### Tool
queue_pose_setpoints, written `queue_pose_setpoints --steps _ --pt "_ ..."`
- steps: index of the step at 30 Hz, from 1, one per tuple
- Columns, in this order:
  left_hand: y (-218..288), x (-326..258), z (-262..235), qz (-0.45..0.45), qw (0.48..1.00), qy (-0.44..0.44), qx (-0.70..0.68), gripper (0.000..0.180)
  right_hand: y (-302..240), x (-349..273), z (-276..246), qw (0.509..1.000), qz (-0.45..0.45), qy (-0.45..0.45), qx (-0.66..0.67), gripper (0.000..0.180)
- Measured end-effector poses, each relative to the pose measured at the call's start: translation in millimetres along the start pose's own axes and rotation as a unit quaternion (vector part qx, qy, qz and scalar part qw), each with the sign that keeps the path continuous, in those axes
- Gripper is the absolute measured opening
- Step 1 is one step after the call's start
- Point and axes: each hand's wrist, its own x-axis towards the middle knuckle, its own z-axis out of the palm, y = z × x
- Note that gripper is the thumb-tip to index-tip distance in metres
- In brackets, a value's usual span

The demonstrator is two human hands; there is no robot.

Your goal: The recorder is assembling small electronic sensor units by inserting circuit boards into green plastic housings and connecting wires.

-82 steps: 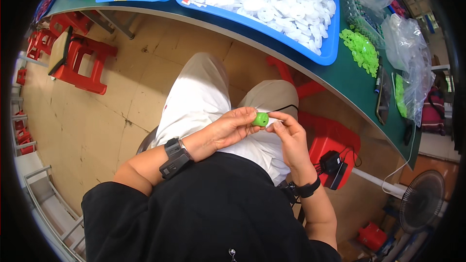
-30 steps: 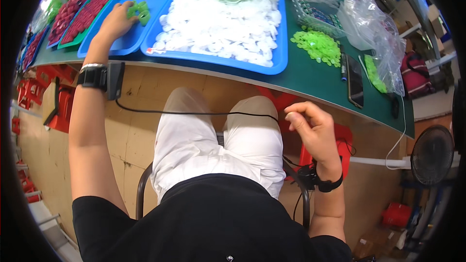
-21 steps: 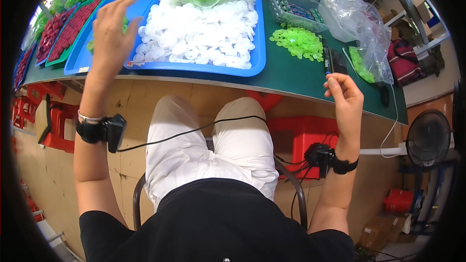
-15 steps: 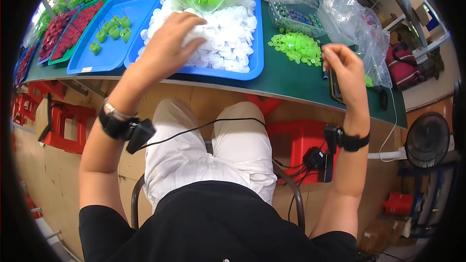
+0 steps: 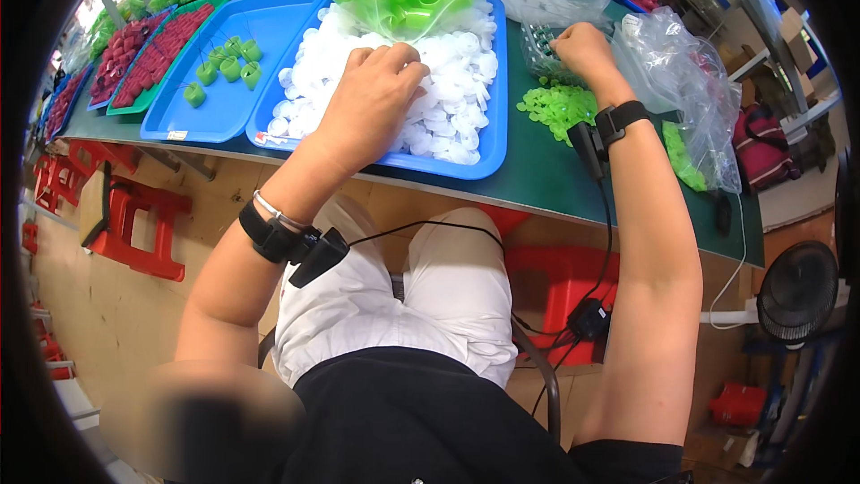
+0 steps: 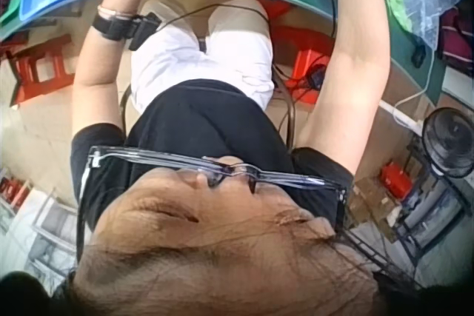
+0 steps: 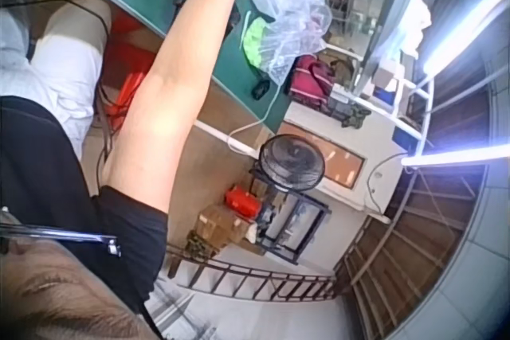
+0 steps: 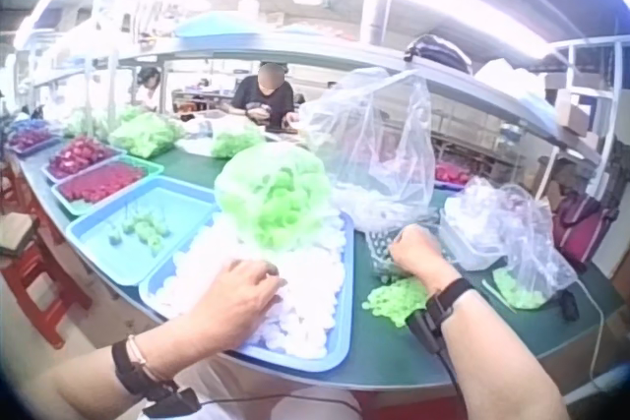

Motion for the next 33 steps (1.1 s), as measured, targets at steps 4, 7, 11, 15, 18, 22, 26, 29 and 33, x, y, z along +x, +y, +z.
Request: queue_pose_setpoints --steps 4,7,11,15,18,22,26,29,33 --pt "-3 0 2 0.019 1.0 0.013 0.002 0.017 13 15 2 0.998 0.056 -0.016 0.025 0.024" --pt "-5 -2 1 0.029 0.999 0.006 0.02 0.013 5 10 4 0.995 0.048 -0.052 0.073 0.023" --pt "-3 0 1 0.034 0.999 0.031 0.01 0.012 15 9 15 0.99 0.008 0.083 0.116 0.024" --pt "0 4 2 0.052 0.997 0.048 0.021 0.014 42 14 6 0.972 0.013 0.122 0.201 0.025" --pt "-2 0 0 0.034 0.997 0.047 0.044 0.013 36 4 -11 0.874 0.081 0.097 0.469 0.031" --pt "5 2 -4 0.049 0.995 0.082 0.03 0.014 48 -16 -35 0.767 0.053 0.052 0.638 0.029" --pt "2 -4 3 0.031 0.987 0.15 -0.048 0.018 26 -79 -55 0.705 -0.008 0.022 0.709 0.03" --pt "1 -6 -1 0.034 0.975 0.199 -0.088 0.017 -4 -148 -55 0.667 -0.047 -0.058 0.741 0.029" --pt "29 -18 -20 -0.071 0.943 0.192 -0.262 0.013 -20 -236 -35 0.672 -0.027 -0.103 0.732 0.031"
